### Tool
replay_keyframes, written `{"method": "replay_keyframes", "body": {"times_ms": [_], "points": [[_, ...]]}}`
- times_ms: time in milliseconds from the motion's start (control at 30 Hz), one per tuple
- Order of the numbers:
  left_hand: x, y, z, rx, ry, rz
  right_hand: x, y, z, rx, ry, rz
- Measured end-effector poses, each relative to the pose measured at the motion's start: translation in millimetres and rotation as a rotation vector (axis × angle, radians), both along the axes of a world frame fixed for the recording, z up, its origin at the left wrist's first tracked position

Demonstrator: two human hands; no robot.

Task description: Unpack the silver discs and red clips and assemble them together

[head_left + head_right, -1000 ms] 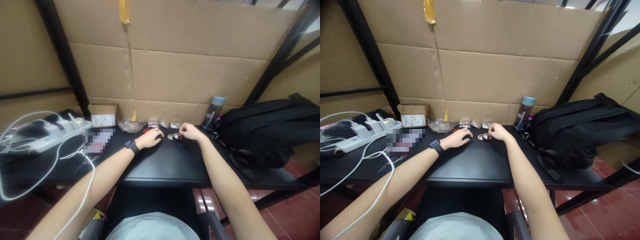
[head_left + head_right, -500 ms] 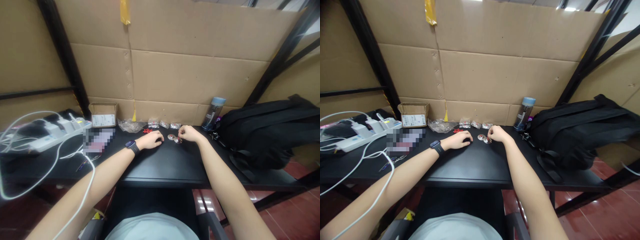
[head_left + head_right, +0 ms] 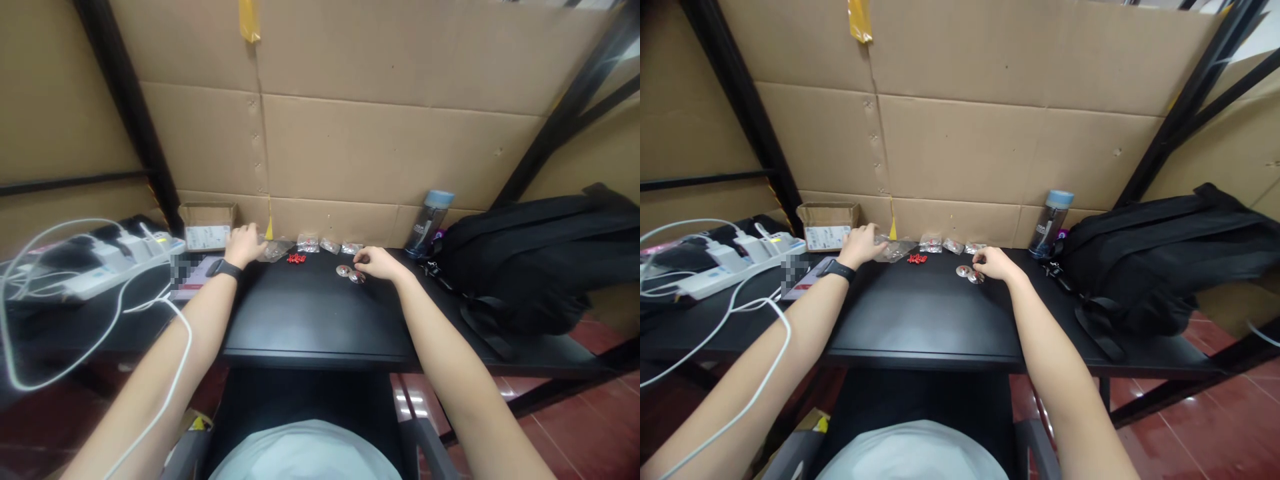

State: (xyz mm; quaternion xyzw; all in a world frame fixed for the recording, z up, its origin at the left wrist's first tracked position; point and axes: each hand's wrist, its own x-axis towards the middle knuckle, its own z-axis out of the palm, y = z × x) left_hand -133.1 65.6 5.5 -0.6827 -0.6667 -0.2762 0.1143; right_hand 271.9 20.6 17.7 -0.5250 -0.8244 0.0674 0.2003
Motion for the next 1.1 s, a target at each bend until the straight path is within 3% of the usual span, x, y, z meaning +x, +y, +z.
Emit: {"method": "replay_keyframes", "body": {"times_ms": [100, 200, 333, 567, 1100], "points": [[-15, 10, -12.3, -0.045, -0.076, 0.068, 1, 1, -1.1, 0.008, -0.011, -0.005], [-17, 15, -19.3, -0.051, -0.133, 0.057, 2, 3, -1.6, 0.010, -0.013, -0.005], [-15, 18, -20.5, -0.030, -0.188, 0.020, 2, 2, -0.7, 0.004, -0.007, -0.006], [-15, 19, -21.9, -0.090, -0.226, 0.073, 2, 2, -0.9, -0.011, 0.002, -0.012], [-6, -9, 8.3, 0.178, -0.191, -0.024, 8, 4, -0.5, -0.016, 0.003, 0.003]]}}
